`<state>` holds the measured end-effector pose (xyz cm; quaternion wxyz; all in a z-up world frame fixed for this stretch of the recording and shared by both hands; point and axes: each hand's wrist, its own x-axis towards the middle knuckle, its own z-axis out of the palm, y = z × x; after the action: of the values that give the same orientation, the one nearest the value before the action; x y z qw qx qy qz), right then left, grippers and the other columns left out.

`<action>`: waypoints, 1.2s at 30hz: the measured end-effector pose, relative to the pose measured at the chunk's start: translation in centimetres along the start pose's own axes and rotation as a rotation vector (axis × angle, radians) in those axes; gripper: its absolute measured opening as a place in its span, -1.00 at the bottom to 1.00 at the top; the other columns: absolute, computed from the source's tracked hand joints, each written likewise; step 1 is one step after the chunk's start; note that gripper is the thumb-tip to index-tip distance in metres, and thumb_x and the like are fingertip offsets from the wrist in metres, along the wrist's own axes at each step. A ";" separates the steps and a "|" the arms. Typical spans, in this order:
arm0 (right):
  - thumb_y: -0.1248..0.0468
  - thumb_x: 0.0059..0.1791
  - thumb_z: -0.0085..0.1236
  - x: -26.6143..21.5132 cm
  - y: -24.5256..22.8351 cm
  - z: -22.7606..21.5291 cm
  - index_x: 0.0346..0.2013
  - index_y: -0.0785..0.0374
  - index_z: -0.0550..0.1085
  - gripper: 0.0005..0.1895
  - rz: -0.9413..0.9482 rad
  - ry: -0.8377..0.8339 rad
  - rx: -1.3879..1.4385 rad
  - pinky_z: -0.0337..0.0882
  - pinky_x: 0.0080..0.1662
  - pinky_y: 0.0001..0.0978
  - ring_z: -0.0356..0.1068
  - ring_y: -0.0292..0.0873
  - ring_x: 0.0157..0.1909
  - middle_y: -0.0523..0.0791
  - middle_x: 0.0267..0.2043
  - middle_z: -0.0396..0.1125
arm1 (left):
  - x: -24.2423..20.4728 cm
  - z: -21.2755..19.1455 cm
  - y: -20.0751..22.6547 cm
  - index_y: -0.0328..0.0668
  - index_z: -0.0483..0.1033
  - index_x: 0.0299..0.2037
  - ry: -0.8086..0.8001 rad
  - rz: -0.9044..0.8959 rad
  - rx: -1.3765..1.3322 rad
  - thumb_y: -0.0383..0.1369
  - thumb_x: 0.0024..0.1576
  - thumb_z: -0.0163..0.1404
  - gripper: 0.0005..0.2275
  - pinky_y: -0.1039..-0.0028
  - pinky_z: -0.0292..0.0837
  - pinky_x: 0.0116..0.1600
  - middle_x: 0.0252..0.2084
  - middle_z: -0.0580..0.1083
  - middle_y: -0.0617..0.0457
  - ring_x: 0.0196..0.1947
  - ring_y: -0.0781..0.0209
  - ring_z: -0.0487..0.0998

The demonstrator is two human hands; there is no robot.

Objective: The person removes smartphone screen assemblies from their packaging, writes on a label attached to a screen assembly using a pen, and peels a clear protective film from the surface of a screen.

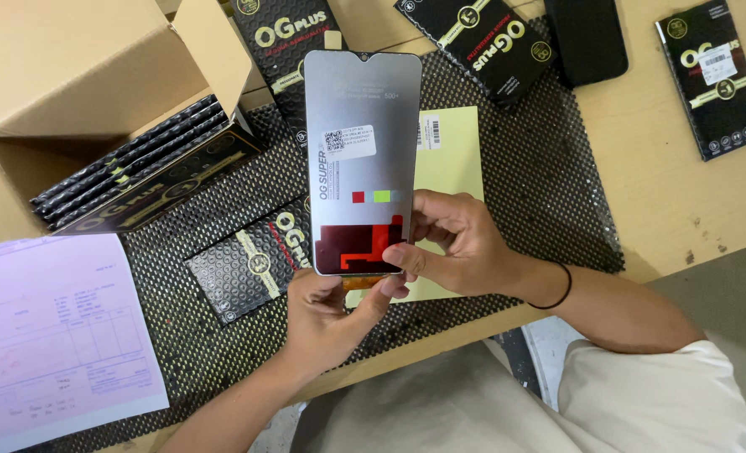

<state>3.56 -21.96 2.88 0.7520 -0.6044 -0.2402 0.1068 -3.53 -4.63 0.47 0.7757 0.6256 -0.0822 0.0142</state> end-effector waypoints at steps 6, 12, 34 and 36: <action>0.41 -0.04 0.26 -0.2 0.3 -0.4 -0.12 0.50 0.51 -0.75 0.002 0.010 0.003 0.59 -0.33 -0.39 0.49 -0.28 -0.54 -0.04 -0.55 0.46 | 0.0 0.3 0.3 -0.43 0.63 -0.05 -0.015 -0.038 -0.026 -0.58 0.10 0.15 -0.78 0.19 0.62 -0.02 -0.23 0.68 -0.18 -0.07 0.20 0.51; 0.38 -0.01 0.23 -0.1 0.8 -1.2 -0.08 0.48 0.50 -0.74 0.011 0.108 -0.078 0.63 -0.32 -0.39 0.53 -0.23 -0.44 0.00 -0.45 0.48 | 0.6 0.5 1.0 -0.54 0.55 -0.08 -0.035 -0.151 -0.097 -0.55 0.19 0.03 -0.83 0.40 0.70 -0.35 -0.37 0.64 -0.28 -0.50 0.10 0.70; 0.17 0.09 0.11 2.3 -1.2 -4.6 0.13 0.46 0.38 -0.56 0.070 0.320 -0.227 0.62 -0.40 -0.44 0.29 -0.29 -0.43 -0.07 -0.21 0.37 | 1.0 -0.6 4.3 -0.33 0.51 -0.11 -0.277 -0.061 0.131 -0.50 0.22 0.05 -0.91 0.62 0.75 -0.21 -0.21 0.66 -0.06 -0.24 0.19 0.78; 0.19 0.10 0.10 2.4 -0.9 -4.6 0.14 0.46 0.38 -0.57 0.073 0.276 -0.221 0.64 -0.38 -0.44 0.33 -0.28 -0.35 -0.03 -0.12 0.40 | 1.3 -0.9 4.8 -0.35 0.57 -0.13 -0.350 0.031 0.176 -0.51 0.17 0.11 -0.89 0.52 0.76 0.01 -0.16 0.65 -0.06 -0.17 0.20 0.75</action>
<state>7.76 -25.03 3.63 0.7024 -0.7008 -0.1228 0.0231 -2.76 -2.83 5.12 0.6917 0.6824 -0.2241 -0.0757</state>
